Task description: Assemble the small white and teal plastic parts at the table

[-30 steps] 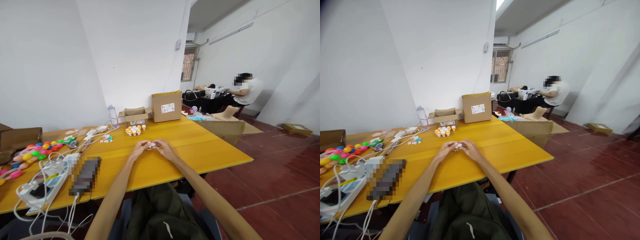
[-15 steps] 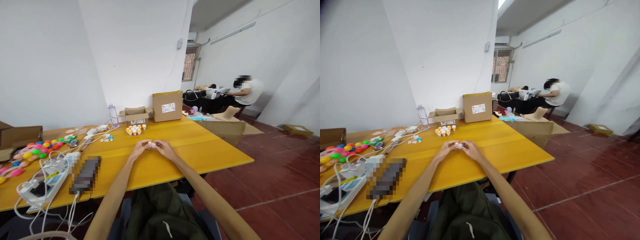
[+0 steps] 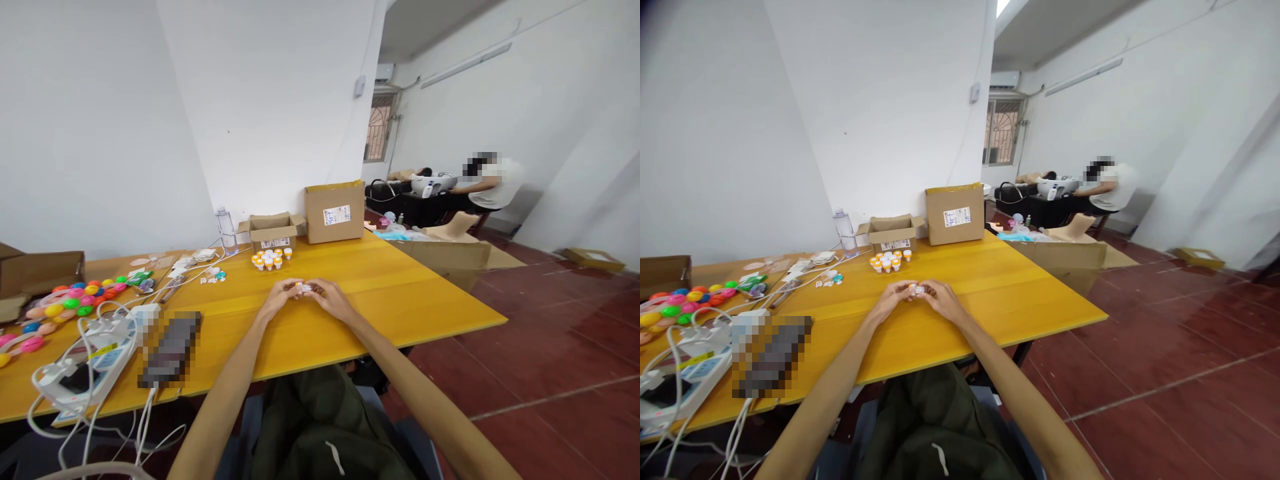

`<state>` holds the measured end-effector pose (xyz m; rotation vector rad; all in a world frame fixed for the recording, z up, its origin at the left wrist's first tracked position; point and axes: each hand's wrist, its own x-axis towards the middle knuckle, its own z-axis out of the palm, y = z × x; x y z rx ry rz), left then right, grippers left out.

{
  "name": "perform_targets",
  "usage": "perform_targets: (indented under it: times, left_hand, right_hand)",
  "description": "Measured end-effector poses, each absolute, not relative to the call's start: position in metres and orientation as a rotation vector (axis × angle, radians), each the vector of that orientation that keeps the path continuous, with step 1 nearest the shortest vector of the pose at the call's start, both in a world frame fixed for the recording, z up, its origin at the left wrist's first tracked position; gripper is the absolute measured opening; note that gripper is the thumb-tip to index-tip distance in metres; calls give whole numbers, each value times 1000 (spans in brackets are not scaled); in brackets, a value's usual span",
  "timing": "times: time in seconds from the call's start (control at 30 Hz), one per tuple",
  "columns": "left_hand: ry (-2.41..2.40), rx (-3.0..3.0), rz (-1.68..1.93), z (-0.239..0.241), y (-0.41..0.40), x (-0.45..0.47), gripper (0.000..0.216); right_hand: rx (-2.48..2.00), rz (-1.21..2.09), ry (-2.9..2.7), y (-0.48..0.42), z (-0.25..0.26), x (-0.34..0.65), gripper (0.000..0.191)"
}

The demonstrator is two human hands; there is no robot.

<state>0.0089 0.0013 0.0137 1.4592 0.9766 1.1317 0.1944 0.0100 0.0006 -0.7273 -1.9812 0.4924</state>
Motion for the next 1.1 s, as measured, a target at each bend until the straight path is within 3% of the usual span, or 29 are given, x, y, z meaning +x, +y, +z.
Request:
perform_targets:
  times: [0.73,1.1]
  left_hand:
    - [964,1496,1137,15,-2,11,45]
    - [959,1456,1148,10,2,10,44]
  right_hand:
    - [-748,394,-1997,6,2,194,13]
    - [-882,445,-2037,7,5,195,23]
